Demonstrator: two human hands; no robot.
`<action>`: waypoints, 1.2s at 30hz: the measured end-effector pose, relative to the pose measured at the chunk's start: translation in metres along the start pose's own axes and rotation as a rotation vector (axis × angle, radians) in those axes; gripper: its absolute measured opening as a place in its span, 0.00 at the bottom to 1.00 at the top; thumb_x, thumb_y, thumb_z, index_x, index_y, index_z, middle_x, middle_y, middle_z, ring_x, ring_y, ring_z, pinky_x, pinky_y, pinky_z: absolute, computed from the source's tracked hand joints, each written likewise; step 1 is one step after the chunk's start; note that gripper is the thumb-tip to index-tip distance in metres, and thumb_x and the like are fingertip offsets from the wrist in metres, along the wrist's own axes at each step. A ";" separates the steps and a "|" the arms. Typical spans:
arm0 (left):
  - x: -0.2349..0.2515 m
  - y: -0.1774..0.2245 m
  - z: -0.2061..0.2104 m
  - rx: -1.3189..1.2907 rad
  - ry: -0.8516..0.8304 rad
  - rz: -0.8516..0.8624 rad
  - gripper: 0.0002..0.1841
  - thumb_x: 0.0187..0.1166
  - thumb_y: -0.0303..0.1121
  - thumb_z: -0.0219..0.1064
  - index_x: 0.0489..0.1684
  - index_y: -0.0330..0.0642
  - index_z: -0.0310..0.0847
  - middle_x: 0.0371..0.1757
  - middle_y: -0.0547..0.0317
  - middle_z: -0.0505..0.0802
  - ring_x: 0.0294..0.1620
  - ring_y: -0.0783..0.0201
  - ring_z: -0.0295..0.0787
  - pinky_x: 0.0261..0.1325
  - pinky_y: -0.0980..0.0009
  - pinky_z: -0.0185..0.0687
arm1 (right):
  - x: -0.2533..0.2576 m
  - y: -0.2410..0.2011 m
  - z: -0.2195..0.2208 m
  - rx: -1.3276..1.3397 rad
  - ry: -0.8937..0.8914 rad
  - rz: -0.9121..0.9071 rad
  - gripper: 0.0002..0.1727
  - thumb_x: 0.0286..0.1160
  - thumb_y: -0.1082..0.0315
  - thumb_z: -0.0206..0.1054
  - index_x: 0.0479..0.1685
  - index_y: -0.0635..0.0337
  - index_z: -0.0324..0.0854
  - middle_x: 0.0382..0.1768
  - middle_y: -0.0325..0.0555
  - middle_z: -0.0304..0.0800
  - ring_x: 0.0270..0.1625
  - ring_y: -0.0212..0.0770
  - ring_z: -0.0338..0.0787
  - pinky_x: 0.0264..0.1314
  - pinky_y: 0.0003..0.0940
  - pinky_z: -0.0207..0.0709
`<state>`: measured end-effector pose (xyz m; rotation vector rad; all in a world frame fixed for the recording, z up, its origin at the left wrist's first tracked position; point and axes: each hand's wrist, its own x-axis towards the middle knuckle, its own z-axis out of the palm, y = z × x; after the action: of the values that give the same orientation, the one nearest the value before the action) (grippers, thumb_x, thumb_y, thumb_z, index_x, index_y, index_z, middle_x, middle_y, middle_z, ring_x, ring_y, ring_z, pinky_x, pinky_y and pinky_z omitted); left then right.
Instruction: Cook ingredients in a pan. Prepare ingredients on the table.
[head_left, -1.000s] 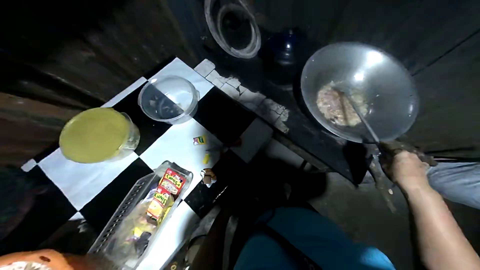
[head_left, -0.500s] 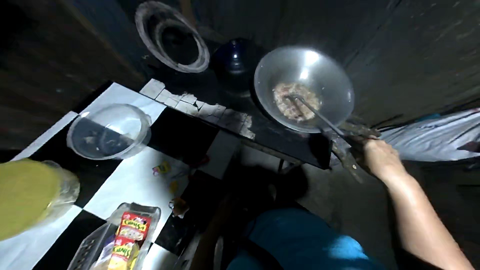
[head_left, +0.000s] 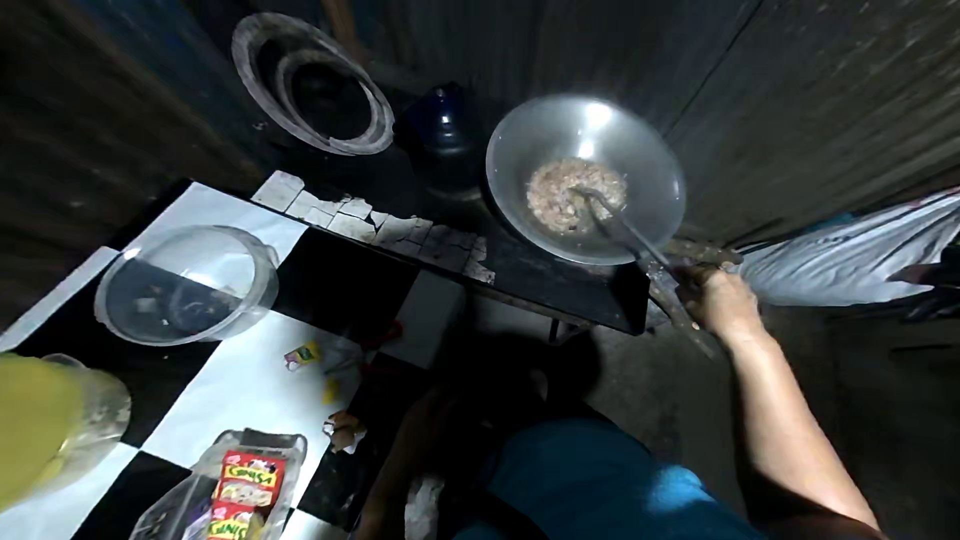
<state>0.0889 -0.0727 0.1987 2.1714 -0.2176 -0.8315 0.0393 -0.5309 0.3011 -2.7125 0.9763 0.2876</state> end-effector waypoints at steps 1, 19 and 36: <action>-0.002 0.001 -0.005 0.017 0.030 0.013 0.18 0.89 0.38 0.58 0.71 0.40 0.80 0.67 0.47 0.89 0.68 0.56 0.86 0.74 0.51 0.78 | -0.006 -0.004 0.006 -0.032 -0.012 -0.009 0.21 0.80 0.65 0.67 0.72 0.48 0.84 0.60 0.67 0.89 0.63 0.73 0.87 0.61 0.77 0.75; 0.014 -0.058 -0.138 0.332 0.836 -0.073 0.15 0.88 0.27 0.57 0.63 0.28 0.83 0.70 0.33 0.85 0.74 0.37 0.81 0.78 0.41 0.72 | -0.007 0.012 0.050 -0.072 0.015 -0.092 0.23 0.82 0.65 0.65 0.77 0.48 0.80 0.59 0.76 0.87 0.60 0.82 0.85 0.55 0.84 0.71; 0.050 -0.078 -0.149 0.342 0.699 -0.240 0.15 0.81 0.30 0.67 0.61 0.32 0.84 0.58 0.30 0.89 0.63 0.31 0.86 0.65 0.30 0.77 | -0.026 -0.042 0.047 0.127 0.272 -0.592 0.24 0.78 0.65 0.67 0.74 0.60 0.82 0.81 0.74 0.67 0.77 0.78 0.73 0.75 0.73 0.68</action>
<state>0.2122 0.0515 0.1888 2.7043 0.2783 -0.1161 0.0413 -0.4703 0.2699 -2.8085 0.1959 -0.2498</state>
